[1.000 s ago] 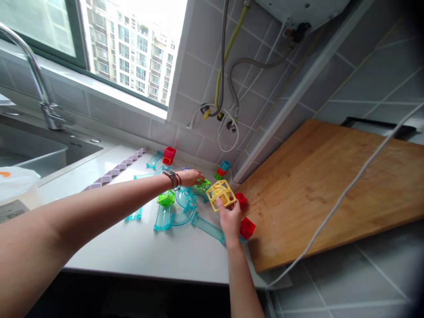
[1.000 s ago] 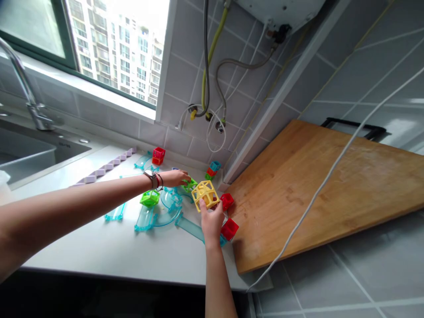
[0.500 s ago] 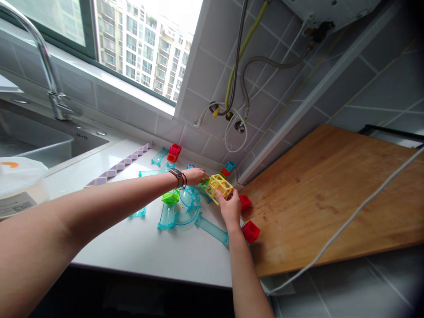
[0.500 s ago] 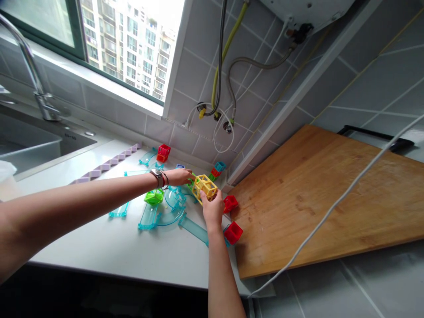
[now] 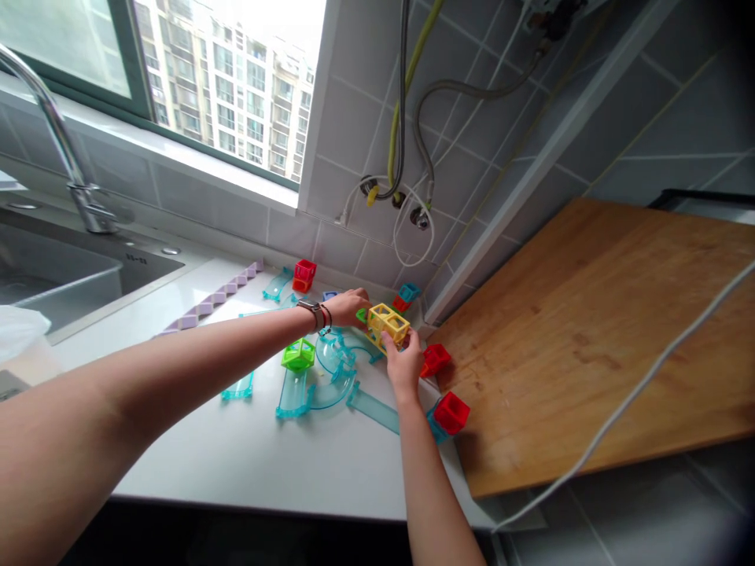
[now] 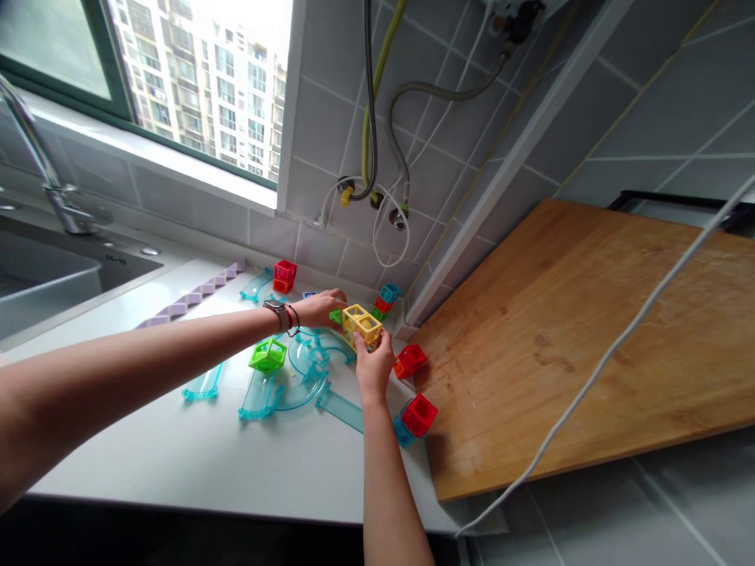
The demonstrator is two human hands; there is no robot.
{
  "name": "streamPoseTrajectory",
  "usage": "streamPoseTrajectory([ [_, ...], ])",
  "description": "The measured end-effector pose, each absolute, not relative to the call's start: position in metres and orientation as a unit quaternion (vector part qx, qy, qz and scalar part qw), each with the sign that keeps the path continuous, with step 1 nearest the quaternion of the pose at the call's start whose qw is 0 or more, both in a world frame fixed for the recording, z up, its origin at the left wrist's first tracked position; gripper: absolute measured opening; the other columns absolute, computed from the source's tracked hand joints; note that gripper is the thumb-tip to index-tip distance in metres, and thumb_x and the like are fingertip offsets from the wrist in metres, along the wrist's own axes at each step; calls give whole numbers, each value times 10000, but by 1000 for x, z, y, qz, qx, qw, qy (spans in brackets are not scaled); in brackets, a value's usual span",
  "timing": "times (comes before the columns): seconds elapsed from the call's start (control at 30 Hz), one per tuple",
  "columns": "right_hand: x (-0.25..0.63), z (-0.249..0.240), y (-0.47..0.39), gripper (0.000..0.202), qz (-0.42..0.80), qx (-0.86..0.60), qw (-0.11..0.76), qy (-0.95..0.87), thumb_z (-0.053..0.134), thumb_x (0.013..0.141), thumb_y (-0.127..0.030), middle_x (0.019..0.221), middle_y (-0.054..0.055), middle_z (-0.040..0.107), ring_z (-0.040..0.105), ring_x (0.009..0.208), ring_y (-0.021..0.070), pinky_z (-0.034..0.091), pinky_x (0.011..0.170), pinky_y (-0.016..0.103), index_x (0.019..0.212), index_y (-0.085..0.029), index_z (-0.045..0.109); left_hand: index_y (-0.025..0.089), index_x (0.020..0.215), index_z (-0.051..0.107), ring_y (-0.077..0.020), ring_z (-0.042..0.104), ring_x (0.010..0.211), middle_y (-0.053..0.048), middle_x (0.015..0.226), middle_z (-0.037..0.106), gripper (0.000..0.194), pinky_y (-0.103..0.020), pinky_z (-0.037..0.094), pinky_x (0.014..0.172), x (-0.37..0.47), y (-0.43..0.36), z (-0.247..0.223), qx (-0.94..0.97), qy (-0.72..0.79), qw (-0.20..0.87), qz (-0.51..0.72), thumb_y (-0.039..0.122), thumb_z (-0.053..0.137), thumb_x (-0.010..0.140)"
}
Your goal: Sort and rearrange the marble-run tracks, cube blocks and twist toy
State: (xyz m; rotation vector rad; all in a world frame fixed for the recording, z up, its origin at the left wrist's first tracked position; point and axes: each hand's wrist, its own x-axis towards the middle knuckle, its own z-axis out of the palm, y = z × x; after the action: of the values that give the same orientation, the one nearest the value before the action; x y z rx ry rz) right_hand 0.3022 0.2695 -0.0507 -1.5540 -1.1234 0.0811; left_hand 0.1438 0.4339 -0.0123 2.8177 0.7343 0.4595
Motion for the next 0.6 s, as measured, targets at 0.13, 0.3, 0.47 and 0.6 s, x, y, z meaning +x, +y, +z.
streamPoseTrajectory([
  [0.13, 306, -59, 271, 533, 49, -650, 581, -486, 759, 835, -477, 1201, 199, 740, 719, 1061, 303, 552, 930, 401, 1222, -129, 643, 194, 1349, 602, -258, 695, 1057, -97, 1224, 716, 782, -284, 518, 881, 157, 446, -9, 955, 231, 140, 123, 420, 897, 661],
  [0.3, 311, -66, 273, 558, 59, -652, 585, -479, 759, 843, -482, 1233, 209, 728, 710, 1102, 311, 551, 962, 425, 1255, -127, 635, 228, 1166, 739, -231, 729, 951, -16, 1056, 803, 634, -234, 517, 802, 175, 461, -5, 959, 200, 197, 43, 410, 922, 587],
  [0.47, 312, -72, 278, 661, 44, -650, 595, -470, 740, 868, -444, 1403, 238, 623, 620, 1282, 324, 490, 1087, 469, 1402, -110, 540, 223, 1135, 775, -233, 727, 925, -17, 1028, 816, 626, -234, 523, 771, 183, 469, -1, 954, 212, 208, 25, 486, 903, 582],
  [0.6, 307, -76, 275, 790, -12, -664, 578, -474, 711, 890, -381, 1555, 270, 452, 442, 1460, 340, 390, 1186, 523, 1538, -98, 360, 200, 1183, 758, -244, 714, 961, -37, 1074, 808, 671, -249, 527, 810, 179, 485, 4, 949, 252, 186, 35, 512, 875, 600],
])
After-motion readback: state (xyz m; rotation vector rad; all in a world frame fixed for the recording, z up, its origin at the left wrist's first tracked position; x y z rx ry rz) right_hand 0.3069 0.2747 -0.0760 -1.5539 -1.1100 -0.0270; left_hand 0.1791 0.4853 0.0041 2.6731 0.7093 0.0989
